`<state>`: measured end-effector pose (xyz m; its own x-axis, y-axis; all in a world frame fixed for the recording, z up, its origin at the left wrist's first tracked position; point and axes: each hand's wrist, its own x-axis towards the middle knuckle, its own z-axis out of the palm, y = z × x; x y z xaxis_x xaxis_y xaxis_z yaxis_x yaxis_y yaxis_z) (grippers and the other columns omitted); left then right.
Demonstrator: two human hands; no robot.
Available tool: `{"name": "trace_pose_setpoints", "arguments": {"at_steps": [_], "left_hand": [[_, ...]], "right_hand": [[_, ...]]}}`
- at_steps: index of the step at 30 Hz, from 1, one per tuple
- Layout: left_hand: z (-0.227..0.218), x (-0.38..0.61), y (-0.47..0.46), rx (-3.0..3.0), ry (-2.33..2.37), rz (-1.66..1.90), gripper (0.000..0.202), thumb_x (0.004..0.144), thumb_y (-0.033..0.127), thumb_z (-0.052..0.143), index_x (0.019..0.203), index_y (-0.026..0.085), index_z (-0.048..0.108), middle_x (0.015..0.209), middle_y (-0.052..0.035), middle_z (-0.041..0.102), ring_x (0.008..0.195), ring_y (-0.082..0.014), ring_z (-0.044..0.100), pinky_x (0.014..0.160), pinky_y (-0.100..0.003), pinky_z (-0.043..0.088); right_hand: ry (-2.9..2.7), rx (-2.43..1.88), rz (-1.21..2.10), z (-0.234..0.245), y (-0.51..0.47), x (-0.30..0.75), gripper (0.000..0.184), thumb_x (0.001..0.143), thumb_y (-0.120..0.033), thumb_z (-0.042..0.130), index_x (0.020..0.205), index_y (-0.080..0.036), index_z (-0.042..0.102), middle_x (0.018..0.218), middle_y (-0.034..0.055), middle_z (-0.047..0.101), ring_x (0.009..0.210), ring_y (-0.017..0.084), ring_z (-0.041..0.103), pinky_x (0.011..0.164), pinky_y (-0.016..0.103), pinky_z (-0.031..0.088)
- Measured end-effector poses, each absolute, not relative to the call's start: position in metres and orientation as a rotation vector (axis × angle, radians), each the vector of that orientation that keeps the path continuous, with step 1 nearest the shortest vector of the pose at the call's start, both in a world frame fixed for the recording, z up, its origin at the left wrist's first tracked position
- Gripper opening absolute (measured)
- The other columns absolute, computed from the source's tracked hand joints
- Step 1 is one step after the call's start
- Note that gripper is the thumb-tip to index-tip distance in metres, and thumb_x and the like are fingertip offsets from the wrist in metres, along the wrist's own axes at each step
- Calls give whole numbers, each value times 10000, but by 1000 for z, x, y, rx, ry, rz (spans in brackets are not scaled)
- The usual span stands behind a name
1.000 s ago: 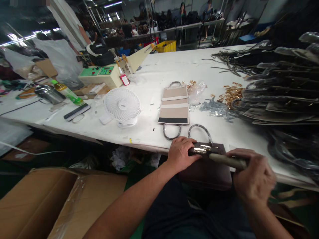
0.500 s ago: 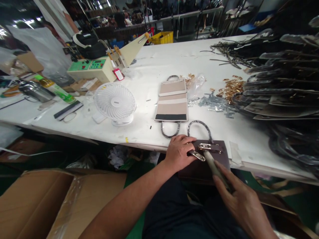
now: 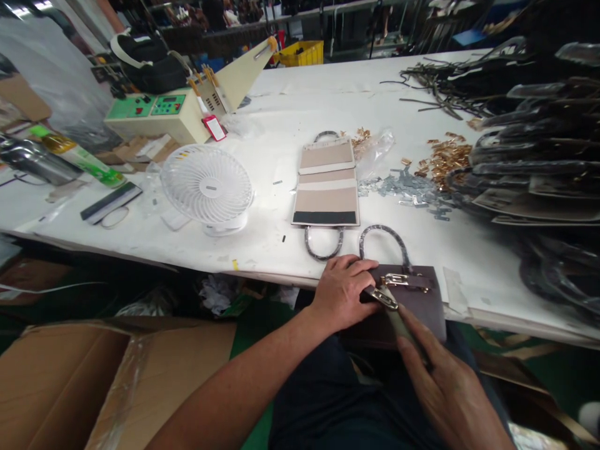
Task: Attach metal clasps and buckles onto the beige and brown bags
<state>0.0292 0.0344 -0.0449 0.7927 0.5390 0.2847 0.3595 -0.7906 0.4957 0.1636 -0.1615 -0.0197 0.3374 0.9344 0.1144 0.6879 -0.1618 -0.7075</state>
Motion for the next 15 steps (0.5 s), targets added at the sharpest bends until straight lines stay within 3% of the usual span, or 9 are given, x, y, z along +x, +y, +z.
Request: {"name": "trace_pose_setpoints", "arguments": {"at_steps": [15], "left_hand": [[-49, 30, 35, 2549, 654, 629, 239, 901, 457, 845, 957, 247, 744, 1469, 26, 705, 1343, -316, 561, 1131, -506, 441]], "right_hand": [[-1330, -2034, 461, -16, -158, 159, 487, 1110, -440, 549, 1542, -245, 663, 1386, 58, 732, 1214, 295, 738, 978, 293, 648]]}}
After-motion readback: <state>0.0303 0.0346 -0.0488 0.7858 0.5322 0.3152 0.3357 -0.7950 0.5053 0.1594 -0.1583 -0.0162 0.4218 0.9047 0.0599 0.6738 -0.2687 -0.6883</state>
